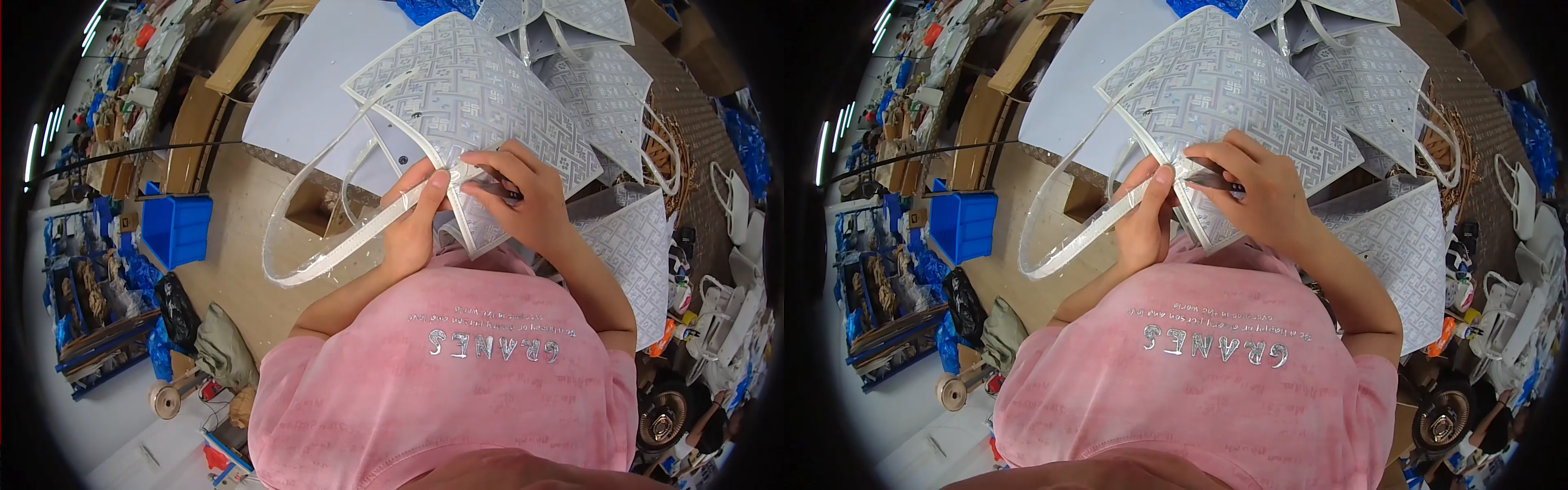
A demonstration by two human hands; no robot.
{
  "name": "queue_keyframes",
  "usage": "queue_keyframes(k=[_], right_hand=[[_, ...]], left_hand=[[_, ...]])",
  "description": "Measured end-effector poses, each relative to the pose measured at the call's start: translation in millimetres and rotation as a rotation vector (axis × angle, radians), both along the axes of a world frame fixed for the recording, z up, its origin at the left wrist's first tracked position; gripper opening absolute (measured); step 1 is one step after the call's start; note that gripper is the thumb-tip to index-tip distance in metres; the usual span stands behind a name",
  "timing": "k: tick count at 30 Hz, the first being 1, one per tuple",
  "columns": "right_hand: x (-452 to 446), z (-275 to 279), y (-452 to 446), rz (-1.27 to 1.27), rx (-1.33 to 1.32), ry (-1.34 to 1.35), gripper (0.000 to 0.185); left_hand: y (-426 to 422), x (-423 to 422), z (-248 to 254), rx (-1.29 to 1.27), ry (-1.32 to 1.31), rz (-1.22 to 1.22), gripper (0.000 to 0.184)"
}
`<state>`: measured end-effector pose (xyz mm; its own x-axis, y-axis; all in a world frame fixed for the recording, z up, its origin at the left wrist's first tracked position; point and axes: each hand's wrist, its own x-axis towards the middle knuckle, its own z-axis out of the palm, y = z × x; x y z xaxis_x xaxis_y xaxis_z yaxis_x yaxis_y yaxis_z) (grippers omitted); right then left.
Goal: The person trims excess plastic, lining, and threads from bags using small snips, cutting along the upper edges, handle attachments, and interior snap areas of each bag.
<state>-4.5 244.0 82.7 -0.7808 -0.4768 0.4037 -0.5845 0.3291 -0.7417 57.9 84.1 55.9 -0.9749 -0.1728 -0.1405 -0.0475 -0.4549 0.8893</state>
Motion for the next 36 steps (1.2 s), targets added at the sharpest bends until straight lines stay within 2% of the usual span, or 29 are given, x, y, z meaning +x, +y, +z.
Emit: queue_keyframes(k=[4,8,13,17,21,25,28,33,36], right_hand=[[-7.0,-14.9,-2.6,0.014,-0.088,0.144,0.028],[-6.3,-10.2,-1.0,0.015,-0.112,0.049,0.019],[-11.5,-10.6,-0.3,-0.045,-0.139,0.027,0.016],[-10.9,-9.6,1.4,-0.090,-0.023,0.015,0.016],[-9.1,-13.0,-0.4,-0.122,-0.018,0.048,0.022],[-1.7,-2.5,6.5,-0.172,-0.070,-0.072,0.032],[4.3,0.2,17.8,-0.084,0.121,0.041,0.041],[15.6,0.9,20.2,-0.073,0.189,-0.006,0.043],[17.3,-2.9,19.7,-0.061,0.131,0.104,0.041]], left_hand=[[-2.6,-0.1,0.4,-0.058,-0.011,-0.044,0.033],[-0.1,-0.3,1.4,-0.038,-0.002,-0.044,0.033],[-1.2,0.5,-1.6,-0.050,-0.019,-0.053,0.035],[0.0,-0.5,-0.3,0.003,-0.021,-0.059,0.037],[0.8,-0.7,-0.8,0.052,-0.009,-0.058,0.038],[-2.1,0.2,-0.9,0.081,-0.005,-0.021,0.037],[0.2,-0.8,-1.8,0.100,-0.008,-0.001,0.037],[0.0,-0.8,-4.7,0.114,0.012,-0.021,0.037],[-1.6,-0.4,-5.3,0.089,0.021,-0.057,0.037]])
